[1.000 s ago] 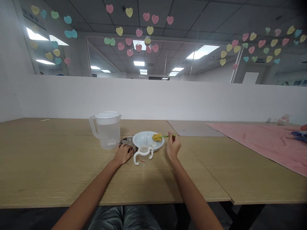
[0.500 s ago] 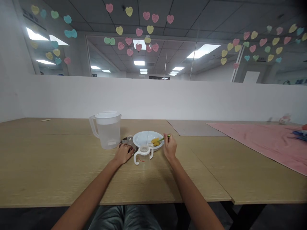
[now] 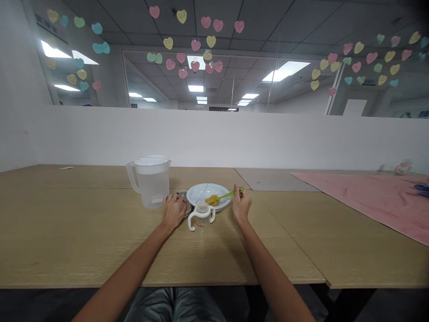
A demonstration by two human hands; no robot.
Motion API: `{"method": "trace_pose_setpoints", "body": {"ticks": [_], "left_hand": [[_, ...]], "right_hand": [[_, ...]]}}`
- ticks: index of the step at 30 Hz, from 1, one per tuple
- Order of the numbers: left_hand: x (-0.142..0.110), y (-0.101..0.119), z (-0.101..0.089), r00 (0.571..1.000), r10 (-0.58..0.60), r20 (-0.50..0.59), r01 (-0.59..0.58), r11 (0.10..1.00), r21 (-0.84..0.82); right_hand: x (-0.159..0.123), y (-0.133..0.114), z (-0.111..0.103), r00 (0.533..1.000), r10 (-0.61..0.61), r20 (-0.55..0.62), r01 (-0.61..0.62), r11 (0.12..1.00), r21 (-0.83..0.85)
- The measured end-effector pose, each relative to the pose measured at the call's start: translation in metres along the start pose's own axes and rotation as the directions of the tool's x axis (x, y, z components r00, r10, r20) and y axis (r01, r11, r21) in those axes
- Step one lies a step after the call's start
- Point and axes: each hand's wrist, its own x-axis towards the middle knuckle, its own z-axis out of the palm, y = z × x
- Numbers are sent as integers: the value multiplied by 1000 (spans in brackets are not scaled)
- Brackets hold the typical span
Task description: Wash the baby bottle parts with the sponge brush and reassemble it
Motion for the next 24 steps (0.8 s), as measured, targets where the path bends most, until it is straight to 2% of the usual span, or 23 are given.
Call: {"method": "trace_pose_setpoints", "body": {"ticks": [3,7,10,15,24], "left_hand": [[0,3,-5,998,33,-48,-34,999,-28],[-2,7,-8,990,136,-33,-138,985,-99],[-3,9,-6,977,214,-14,-213,966,-143],[-3,8,-5,973,231,30,-223,962,-159],[-3,8,-3,964,265,29,-258,953,-162]], "right_hand": [[2,2,2,994,103,22,-104,989,101],[3,5,4,962,260,83,-272,935,229],[3,7,6,935,335,116,-354,898,262],[3,12,8,917,379,125,-399,852,341],[4,12,8,879,453,147,-472,786,399]]}}
